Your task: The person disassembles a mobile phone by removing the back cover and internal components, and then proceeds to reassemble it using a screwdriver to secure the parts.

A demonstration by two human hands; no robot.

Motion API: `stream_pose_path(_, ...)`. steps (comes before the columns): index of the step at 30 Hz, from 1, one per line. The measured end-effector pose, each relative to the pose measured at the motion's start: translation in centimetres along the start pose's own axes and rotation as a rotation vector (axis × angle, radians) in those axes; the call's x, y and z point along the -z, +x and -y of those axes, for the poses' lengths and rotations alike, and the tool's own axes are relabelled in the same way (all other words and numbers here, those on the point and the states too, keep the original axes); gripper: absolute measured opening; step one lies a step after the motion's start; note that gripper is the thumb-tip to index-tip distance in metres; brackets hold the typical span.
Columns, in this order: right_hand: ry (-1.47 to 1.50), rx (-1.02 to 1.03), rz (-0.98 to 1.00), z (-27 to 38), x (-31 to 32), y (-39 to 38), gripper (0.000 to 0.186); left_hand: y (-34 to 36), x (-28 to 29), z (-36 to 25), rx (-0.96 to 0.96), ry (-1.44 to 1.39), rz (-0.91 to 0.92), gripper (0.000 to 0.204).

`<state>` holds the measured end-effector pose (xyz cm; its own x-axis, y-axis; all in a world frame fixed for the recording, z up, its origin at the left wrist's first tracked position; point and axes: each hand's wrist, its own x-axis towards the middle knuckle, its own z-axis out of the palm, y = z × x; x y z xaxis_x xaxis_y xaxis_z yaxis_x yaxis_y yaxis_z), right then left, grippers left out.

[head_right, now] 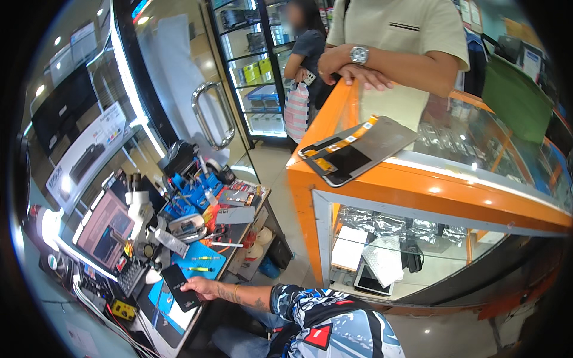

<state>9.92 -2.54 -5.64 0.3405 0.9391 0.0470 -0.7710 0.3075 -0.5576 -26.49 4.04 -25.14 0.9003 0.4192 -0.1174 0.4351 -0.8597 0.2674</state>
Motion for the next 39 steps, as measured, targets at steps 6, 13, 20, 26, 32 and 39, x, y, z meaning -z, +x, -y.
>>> stream_pose_path(6,-0.368,0.103,-0.311,2.4,-3.8,-5.0,0.017,-1.6,10.5,-3.7,0.113,-0.496,0.165,0.047)
stream_pose_path(13,-0.589,-0.01,-0.051,3.2,-10.5,-9.9,0.026,6.5,24.5,-14.5,0.007,-1.671,-0.257,0.048)
stream_pose_path(20,-0.717,-0.073,-0.096,4.6,-11.9,-9.5,0.025,11.3,26.6,-16.7,-0.077,-1.904,-0.164,0.022)
stream_pose_path(26,-0.27,-0.015,-0.069,3.9,-9.1,-9.0,0.071,13.2,26.8,-16.5,-0.022,-2.06,-0.15,0.018)
stream_pose_path(32,0.067,0.029,0.014,3.7,-10.7,-8.9,0.079,12.5,27.0,-17.0,-0.029,-2.01,-0.101,0.018)
stream_pose_path(39,-0.076,-0.003,-0.116,3.2,-8.0,-8.7,0.083,13.3,27.2,-18.6,0.052,-1.839,-0.171,0.03)
